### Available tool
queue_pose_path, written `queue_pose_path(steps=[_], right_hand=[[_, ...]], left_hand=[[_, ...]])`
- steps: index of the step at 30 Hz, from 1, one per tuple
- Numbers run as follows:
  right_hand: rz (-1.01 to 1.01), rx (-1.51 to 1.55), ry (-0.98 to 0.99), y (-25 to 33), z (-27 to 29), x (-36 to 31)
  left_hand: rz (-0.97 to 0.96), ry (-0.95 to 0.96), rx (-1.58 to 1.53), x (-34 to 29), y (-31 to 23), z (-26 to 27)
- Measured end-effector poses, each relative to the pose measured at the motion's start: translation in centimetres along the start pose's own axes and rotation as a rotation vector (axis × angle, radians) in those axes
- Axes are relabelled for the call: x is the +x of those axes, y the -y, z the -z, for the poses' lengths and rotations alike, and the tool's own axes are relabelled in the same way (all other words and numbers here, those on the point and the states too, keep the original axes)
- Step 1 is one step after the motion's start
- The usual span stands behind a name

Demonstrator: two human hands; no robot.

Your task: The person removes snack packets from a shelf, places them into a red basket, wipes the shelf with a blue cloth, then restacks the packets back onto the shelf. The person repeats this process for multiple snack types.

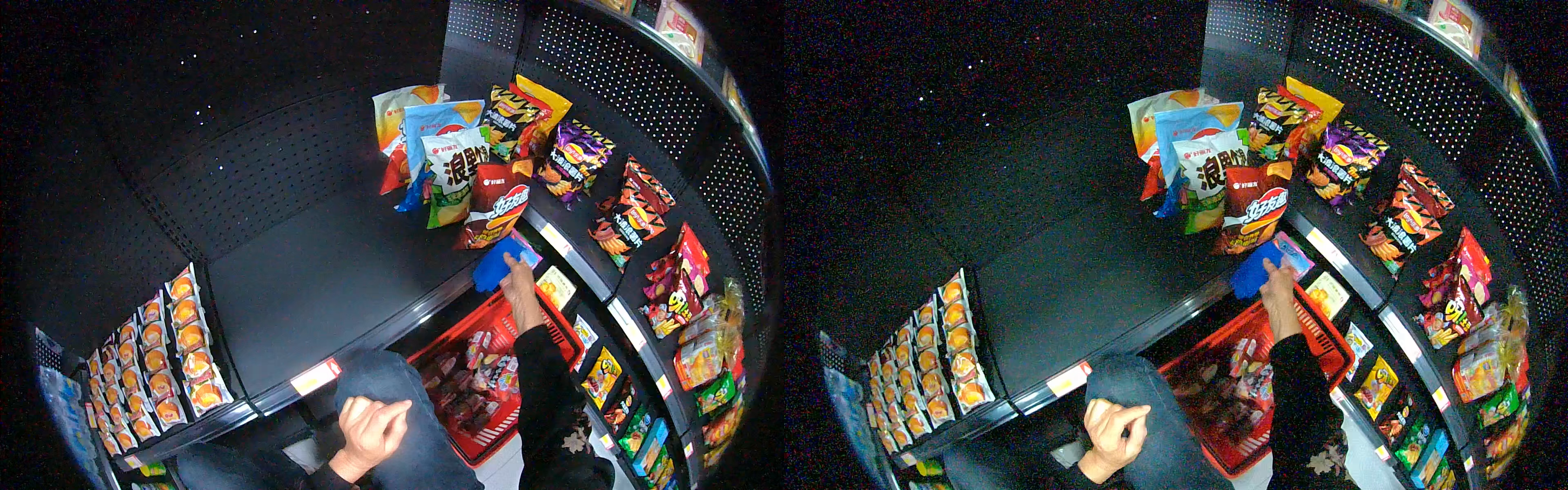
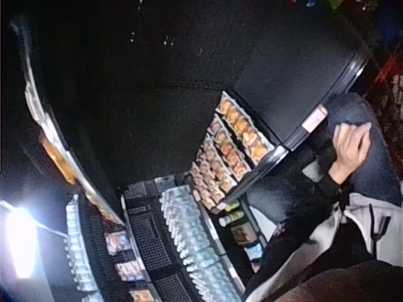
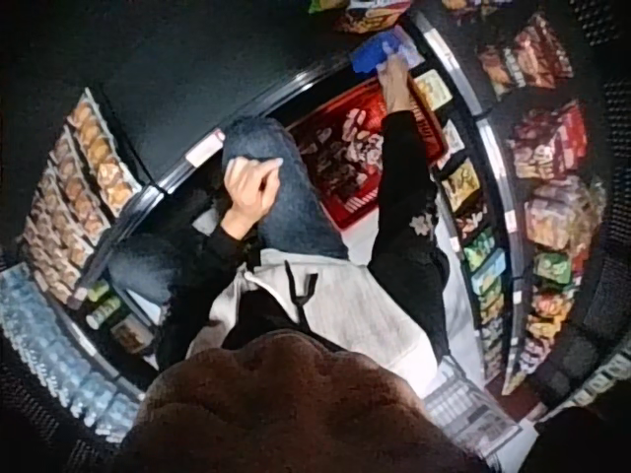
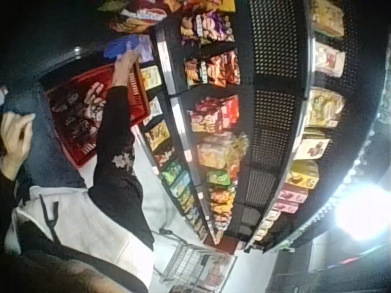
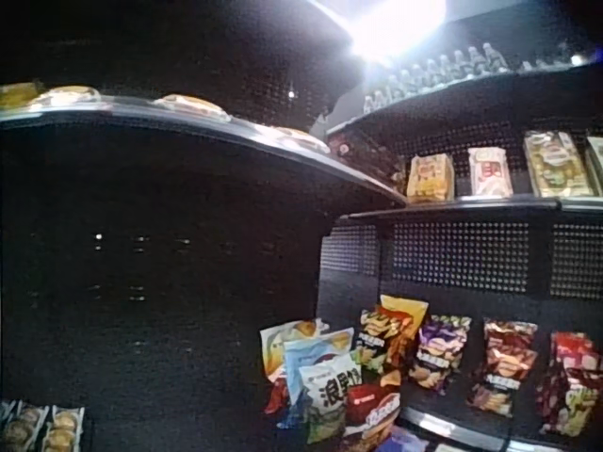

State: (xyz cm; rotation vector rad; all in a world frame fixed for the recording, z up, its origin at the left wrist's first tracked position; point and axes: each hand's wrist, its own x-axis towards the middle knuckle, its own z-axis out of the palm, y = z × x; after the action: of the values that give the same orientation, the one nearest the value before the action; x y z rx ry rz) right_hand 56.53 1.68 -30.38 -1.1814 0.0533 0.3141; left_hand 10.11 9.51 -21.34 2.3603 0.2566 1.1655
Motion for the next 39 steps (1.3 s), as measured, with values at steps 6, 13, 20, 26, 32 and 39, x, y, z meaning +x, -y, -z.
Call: queue_pose_path(steps=[6,13,20,26,32,39], right_hand=[[-0.172,-0.045,0.129,-2.2,-3.2,-8.2],[-0.258,-0.538,0.593,-1.5,-7.2,-15.9],[-0.165,-1.045,1.238,-0.8,-15.7,-21.2],[-0.026,-1.411,1.699,-2.5,-24.0,-27.1],[-0.045,-1.364,1.777,-7.1,-27.8,-33.5],[-0.361,-1.053,1.609,-8.5,-27.5,-36.8]], left_hand=[[-0.003,-0.016,-0.016,0.0,-0.3,0.2],[-0.011,-0.021,-0.040,0.2,-1.3,1.2],[-0.034,-0.036,-0.110,-0.6,-2.7,1.9],[-0.036,-0.007,-0.234,-3.5,-4.5,1.8],[-0.039,0.101,-0.325,-6.4,-5.3,1.7],[-0.020,0.132,-0.397,-8.2,-4.6,1.2]])
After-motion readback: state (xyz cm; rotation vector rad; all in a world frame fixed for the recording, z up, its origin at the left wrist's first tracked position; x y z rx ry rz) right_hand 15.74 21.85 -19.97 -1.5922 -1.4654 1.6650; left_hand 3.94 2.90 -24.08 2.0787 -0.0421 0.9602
